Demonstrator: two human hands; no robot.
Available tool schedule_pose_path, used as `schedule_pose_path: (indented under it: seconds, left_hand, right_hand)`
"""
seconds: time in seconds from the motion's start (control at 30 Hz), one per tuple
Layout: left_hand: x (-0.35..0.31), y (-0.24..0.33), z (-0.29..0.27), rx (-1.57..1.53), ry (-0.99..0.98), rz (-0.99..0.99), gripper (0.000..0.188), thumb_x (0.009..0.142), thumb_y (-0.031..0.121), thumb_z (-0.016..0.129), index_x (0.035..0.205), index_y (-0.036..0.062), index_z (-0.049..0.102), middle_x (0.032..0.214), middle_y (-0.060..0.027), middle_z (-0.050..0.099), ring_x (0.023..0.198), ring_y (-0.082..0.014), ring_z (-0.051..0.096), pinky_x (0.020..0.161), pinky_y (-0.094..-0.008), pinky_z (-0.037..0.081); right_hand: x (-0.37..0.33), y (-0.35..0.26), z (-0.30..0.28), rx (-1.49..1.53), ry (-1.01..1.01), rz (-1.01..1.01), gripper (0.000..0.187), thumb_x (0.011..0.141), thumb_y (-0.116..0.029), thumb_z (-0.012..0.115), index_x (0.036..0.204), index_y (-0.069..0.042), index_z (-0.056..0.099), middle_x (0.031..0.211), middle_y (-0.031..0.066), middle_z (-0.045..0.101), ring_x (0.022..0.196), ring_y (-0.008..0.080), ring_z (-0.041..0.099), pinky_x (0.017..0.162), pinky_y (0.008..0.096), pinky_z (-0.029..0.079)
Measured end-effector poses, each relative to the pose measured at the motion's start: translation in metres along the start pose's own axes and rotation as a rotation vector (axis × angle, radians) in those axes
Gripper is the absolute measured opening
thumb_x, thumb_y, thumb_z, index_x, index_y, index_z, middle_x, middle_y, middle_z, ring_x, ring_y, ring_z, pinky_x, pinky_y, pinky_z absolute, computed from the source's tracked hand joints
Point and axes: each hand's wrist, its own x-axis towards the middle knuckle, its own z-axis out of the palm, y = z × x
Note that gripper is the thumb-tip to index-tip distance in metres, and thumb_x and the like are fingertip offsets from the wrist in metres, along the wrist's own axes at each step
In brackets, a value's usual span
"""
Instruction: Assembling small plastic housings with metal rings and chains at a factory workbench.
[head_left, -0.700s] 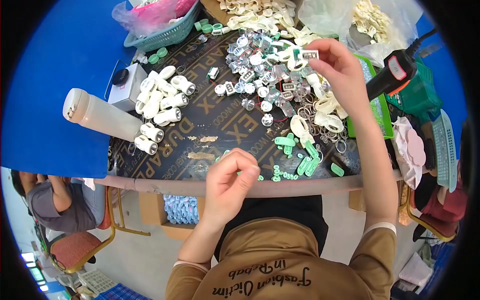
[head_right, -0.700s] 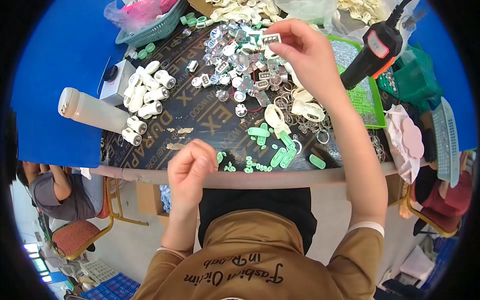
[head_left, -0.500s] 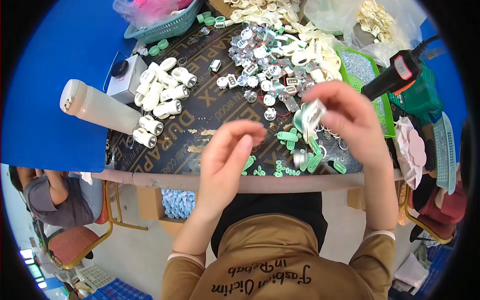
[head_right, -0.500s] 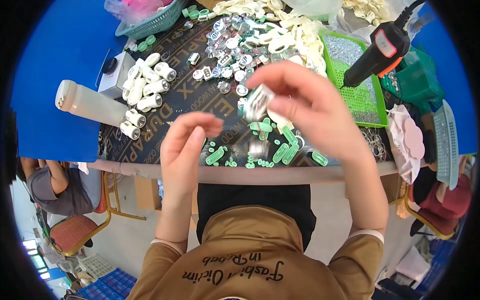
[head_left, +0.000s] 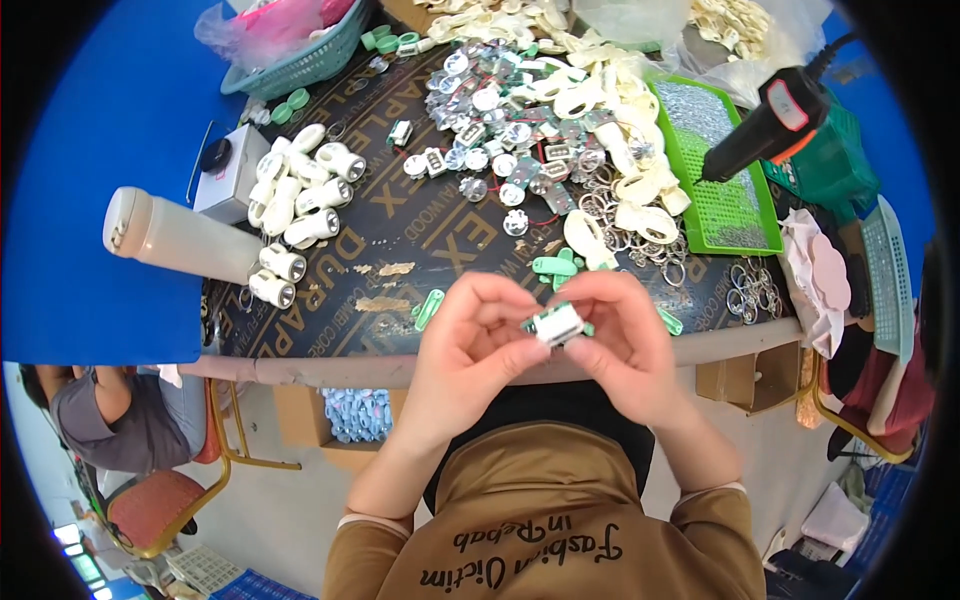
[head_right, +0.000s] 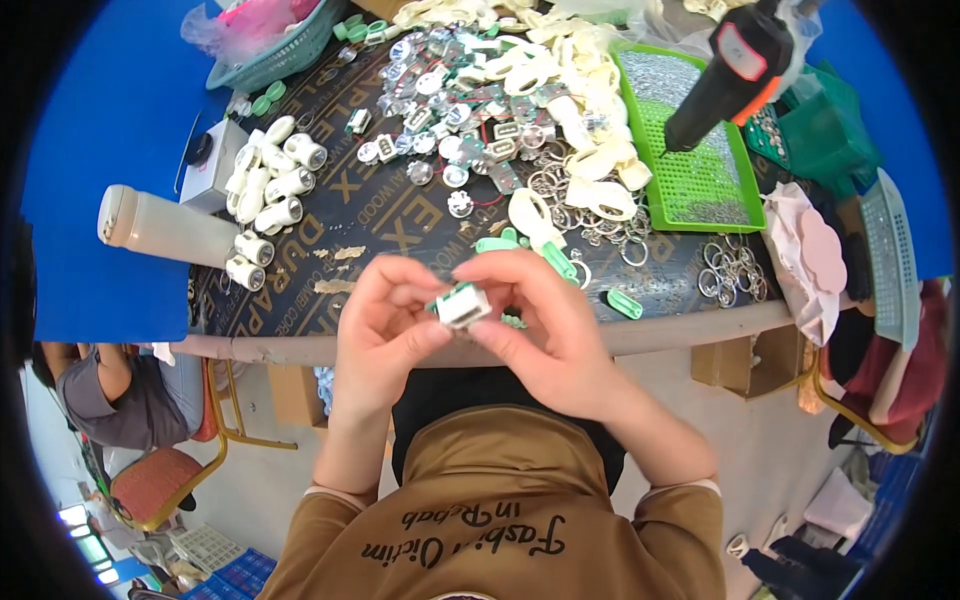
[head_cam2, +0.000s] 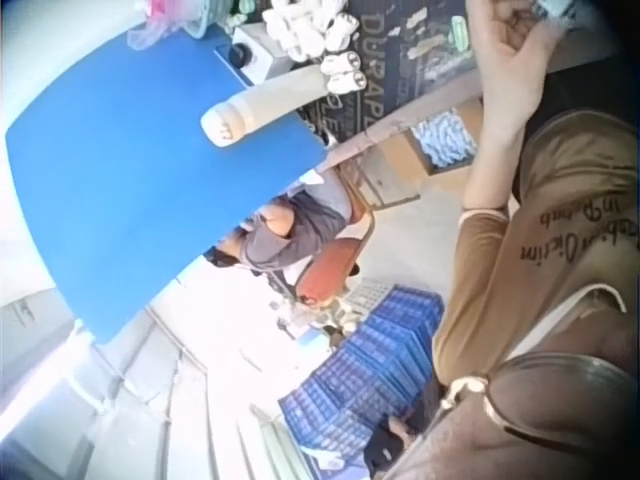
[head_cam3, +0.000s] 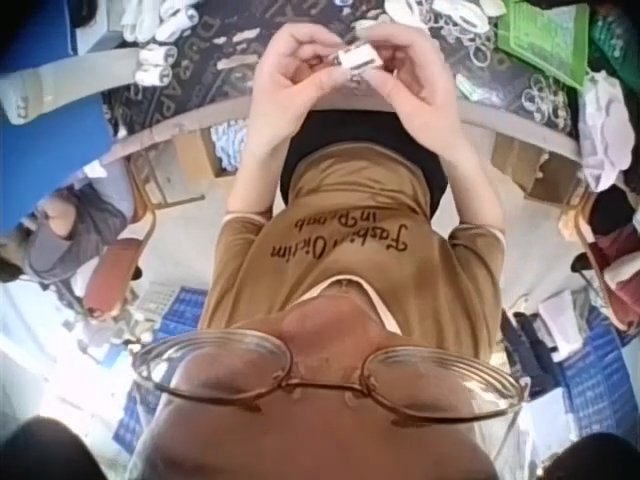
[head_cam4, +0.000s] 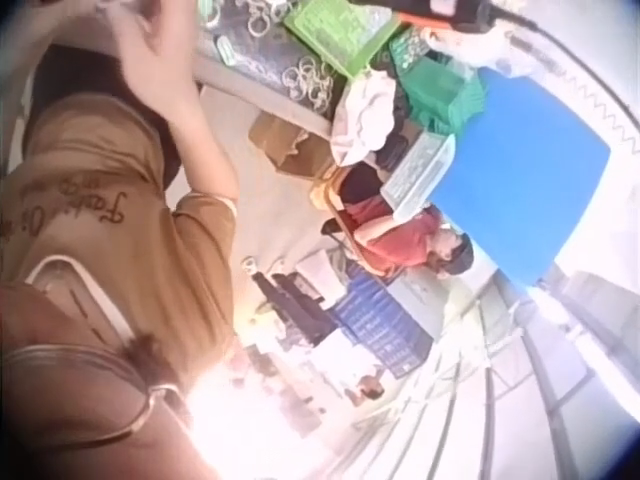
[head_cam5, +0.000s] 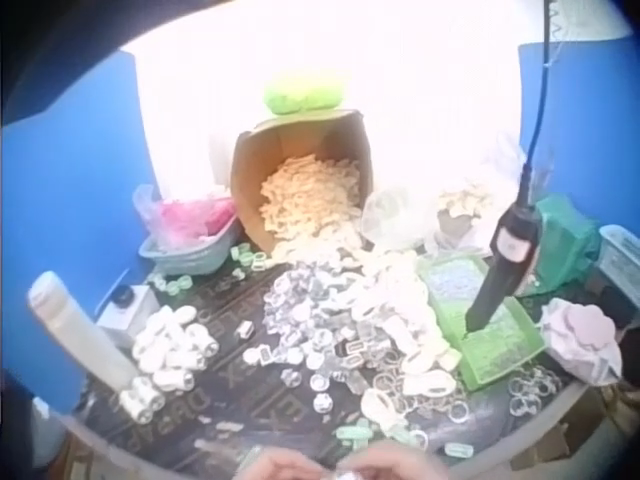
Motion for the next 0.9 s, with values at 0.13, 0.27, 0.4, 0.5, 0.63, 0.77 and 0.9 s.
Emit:
schedule_pose_path:
  seconds: [0.13, 0.27, 0.4, 0.5, 0.63, 0.77, 0.9]
  left_hand:
    - [-0.007, -0.009, 0.016, -0.011, -0.049, -0.127, 0.033, 0.077, -0.005, 0.064, 0.102, 0.0003, 0.045, 0.102, -0.0103, 0.055, 0.092, -0.0147, 0.057, 0.078, -0.0272, 0.049]
    - [0.019, 0.006, 0.013, 0.821, -0.200, 0.126, 0.016, 0.077, 0.006, 0.063, 0.091, 0.0023, 0.057, 0.089, -0.0086, 0.056, 0.078, -0.0199, 0.057, 0.067, -0.0297, 0.047]
    - [0.076, 0.010, 0.012, 1.218, -0.302, 0.431, 0.005, 0.077, 0.007, 0.059, 0.080, 0.0032, 0.059, 0.075, -0.0101, 0.055, 0.074, -0.0274, 0.055, 0.065, -0.0376, 0.044]
    - [0.109, -0.004, 0.036, 1.381, -0.421, 0.579, 0.011, 0.073, 0.007, 0.062, 0.083, 0.0033, 0.058, 0.076, -0.0102, 0.053, 0.077, -0.0282, 0.052, 0.069, -0.0383, 0.043]
    - [0.137, -0.029, 0.050, 1.659, -0.475, 0.644, 0.019, 0.069, 0.009, 0.066, 0.084, 0.0004, 0.056, 0.086, -0.0121, 0.052, 0.086, -0.0281, 0.049, 0.075, -0.0354, 0.043]
    - [0.146, -0.040, 0.050, 1.797, -0.467, 0.661, 0.024, 0.065, 0.008, 0.067, 0.083, -0.0007, 0.054, 0.088, -0.0122, 0.051, 0.088, -0.0280, 0.049, 0.076, -0.0343, 0.043]
    - [0.139, -0.029, 0.049, 1.708, -0.464, 0.665, 0.024, 0.066, 0.005, 0.065, 0.086, 0.0010, 0.053, 0.085, -0.0116, 0.052, 0.086, -0.0279, 0.050, 0.074, -0.0352, 0.043]
  right_hand:
    - [-0.031, 0.016, 0.002, 0.451, 0.169, 0.071, 0.033, 0.077, 0.008, 0.055, 0.108, -0.001, 0.048, 0.099, 0.0054, 0.051, 0.091, 0.0119, 0.048, 0.080, 0.0258, 0.039]
    - [-0.051, 0.009, -0.025, 0.415, 0.277, -0.075, 0.022, 0.082, -0.009, 0.053, 0.102, 0.000, 0.050, 0.096, 0.0105, 0.051, 0.086, 0.0201, 0.051, 0.075, 0.0314, 0.042]
    - [-0.062, -0.012, -0.056, 0.570, 0.359, -0.009, 0.024, 0.088, -0.017, 0.048, 0.106, -0.001, 0.047, 0.095, 0.0101, 0.049, 0.080, 0.0206, 0.050, 0.063, 0.0300, 0.042]
    - [-0.064, -0.014, -0.058, 0.525, 0.457, 0.062, 0.022, 0.090, -0.015, 0.048, 0.106, -0.002, 0.047, 0.095, 0.0098, 0.050, 0.078, 0.0179, 0.049, 0.062, 0.0249, 0.042]
    - [-0.067, -0.008, -0.060, 0.598, 0.484, 0.066, 0.021, 0.088, -0.014, 0.052, 0.105, -0.003, 0.047, 0.095, 0.0094, 0.050, 0.078, 0.0164, 0.048, 0.061, 0.0253, 0.041]
    - [-0.069, -0.011, -0.067, 0.540, 0.471, 0.089, 0.018, 0.088, -0.013, 0.051, 0.101, -0.003, 0.047, 0.092, 0.0109, 0.050, 0.075, 0.0151, 0.048, 0.060, 0.0239, 0.040]
    - [-0.069, -0.010, -0.069, 0.522, 0.477, 0.051, 0.015, 0.086, -0.012, 0.052, 0.097, -0.002, 0.046, 0.087, 0.0112, 0.050, 0.071, 0.0145, 0.048, 0.060, 0.0234, 0.040]
